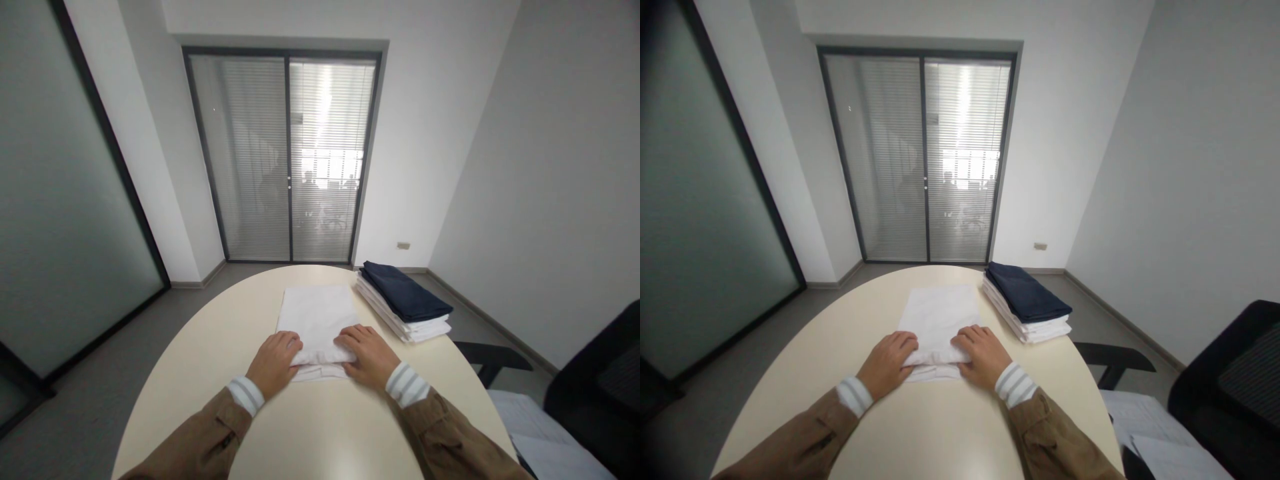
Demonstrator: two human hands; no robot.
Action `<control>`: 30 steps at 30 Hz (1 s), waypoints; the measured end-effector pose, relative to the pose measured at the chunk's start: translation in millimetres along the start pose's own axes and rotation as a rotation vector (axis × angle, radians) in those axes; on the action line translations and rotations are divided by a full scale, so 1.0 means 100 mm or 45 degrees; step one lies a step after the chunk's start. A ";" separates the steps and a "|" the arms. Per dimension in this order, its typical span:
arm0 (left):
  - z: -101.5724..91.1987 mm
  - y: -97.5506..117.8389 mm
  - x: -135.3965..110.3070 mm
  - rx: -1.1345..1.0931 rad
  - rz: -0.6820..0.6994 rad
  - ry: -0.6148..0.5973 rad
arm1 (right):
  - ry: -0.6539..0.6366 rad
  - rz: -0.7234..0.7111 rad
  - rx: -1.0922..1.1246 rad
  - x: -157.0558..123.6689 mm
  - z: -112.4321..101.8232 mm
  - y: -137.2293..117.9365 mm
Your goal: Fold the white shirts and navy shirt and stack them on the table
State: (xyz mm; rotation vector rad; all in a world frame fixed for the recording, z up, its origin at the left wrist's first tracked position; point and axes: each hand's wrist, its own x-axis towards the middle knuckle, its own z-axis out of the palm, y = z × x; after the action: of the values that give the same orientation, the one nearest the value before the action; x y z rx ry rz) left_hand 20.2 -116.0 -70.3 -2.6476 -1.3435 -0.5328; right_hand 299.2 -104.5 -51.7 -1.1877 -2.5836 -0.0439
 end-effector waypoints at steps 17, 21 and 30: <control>0.05 0.01 -0.05 0.170 0.451 -0.081 | -0.236 -0.113 0.016 0.01 0.00 -0.14; 0.05 0.03 -0.03 0.223 0.549 -0.132 | -0.277 -0.155 0.026 0.00 0.00 -0.16; -0.19 0.15 -0.10 -0.048 0.436 -0.181 | -0.312 -0.103 0.096 -0.03 -0.07 -0.27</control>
State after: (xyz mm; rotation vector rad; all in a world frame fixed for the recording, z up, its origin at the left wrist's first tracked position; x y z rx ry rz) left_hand 21.5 -137.5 -56.0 -2.9046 -0.8836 -0.3329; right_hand 282.3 -125.6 -43.3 -1.1239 -2.8151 0.1915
